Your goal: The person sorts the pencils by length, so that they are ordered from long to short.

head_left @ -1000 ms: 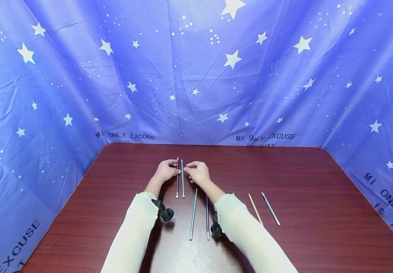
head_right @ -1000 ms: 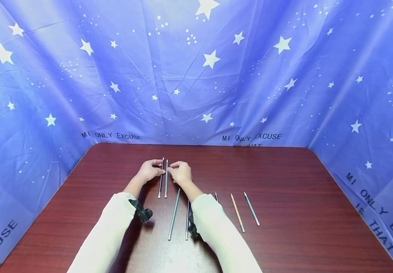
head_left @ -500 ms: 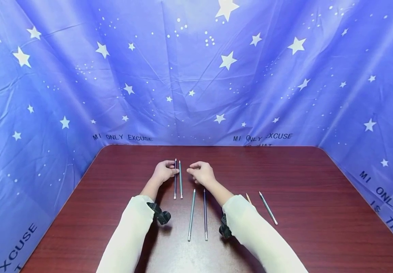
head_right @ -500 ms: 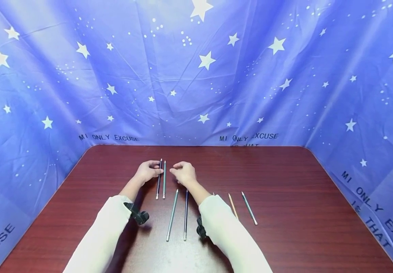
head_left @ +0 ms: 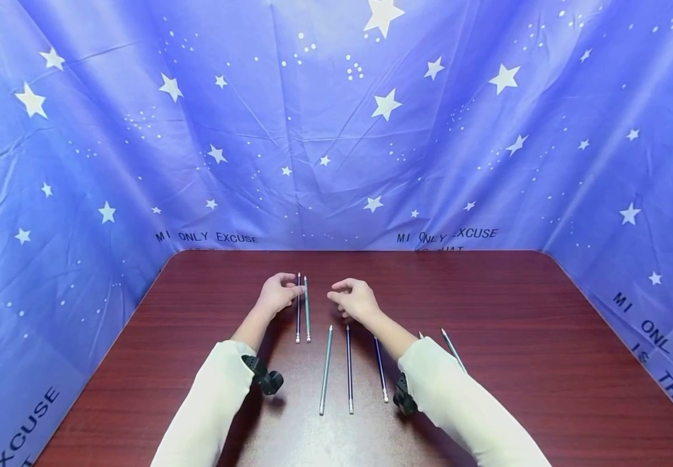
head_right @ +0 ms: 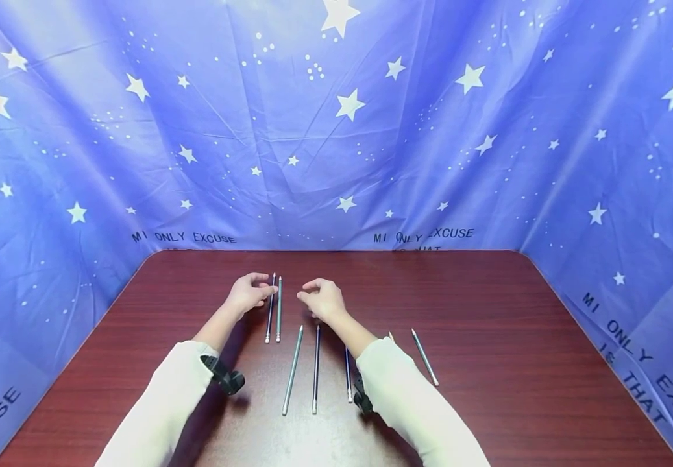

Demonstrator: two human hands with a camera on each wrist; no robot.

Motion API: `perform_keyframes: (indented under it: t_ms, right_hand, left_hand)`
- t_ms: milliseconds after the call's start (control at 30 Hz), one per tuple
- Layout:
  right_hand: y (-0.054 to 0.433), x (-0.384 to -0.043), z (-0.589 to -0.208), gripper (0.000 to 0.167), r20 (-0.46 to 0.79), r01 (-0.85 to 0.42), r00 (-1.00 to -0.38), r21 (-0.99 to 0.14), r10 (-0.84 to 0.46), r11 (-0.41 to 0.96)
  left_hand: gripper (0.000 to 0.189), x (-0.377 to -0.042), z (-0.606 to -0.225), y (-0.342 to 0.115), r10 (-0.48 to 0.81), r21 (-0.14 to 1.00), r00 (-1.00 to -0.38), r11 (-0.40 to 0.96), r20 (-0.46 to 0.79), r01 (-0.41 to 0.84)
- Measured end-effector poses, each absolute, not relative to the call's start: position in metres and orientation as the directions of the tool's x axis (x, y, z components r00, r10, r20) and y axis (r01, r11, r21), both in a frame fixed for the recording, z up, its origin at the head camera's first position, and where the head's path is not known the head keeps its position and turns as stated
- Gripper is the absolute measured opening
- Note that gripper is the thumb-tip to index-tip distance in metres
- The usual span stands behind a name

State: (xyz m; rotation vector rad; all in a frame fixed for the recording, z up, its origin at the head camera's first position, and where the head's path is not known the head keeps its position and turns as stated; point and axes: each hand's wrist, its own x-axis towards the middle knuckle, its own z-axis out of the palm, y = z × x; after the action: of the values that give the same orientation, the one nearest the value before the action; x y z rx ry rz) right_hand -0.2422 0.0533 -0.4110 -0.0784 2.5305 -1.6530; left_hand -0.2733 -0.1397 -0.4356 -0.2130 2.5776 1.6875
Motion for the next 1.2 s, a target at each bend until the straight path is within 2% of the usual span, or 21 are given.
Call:
perform_keyframes:
  t_ms: [333, 500, 733, 967, 1200]
  right_hand:
    - [0.066, -0.23, -0.405, 0.03, -0.072, 0.007, -0.988, -0.9, -0.133, 0.436]
    - [0.072, -0.222, -0.405, 0.03, -0.077, 0.002, -0.985, -0.899, -0.153, 0.439]
    - [0.078, -0.214, -0.408, 0.03, -0.108, 0.018, -0.979, -0.893, -0.174, 0.45]
    - [0.084, -0.207, -0.411, 0.03, -0.135, 0.024, -0.969, -0.886, -0.207, 0.464]
    - [0.09, -0.196, -0.414, 0.03, -0.156, 0.024, -0.954, -0.892, -0.257, 0.451]
  left_hand:
    - [0.052, -0.256, -0.417, -0.134, -0.013, 0.841, -0.998, 0.538, -0.063, -0.061]
    - [0.047, -0.247, -0.413, -0.129, 0.026, 0.801, -0.999, 0.599, -0.032, -0.01]
    - [0.043, -0.236, -0.412, -0.12, 0.083, 0.808, -0.996, 0.588, -0.026, 0.028]
    - [0.042, -0.223, -0.41, -0.111, 0.131, 0.853, -0.986, 0.521, -0.1, -0.017]
    - [0.04, -0.204, -0.411, -0.102, 0.2, 0.802, -0.976, 0.596, -0.085, 0.052]
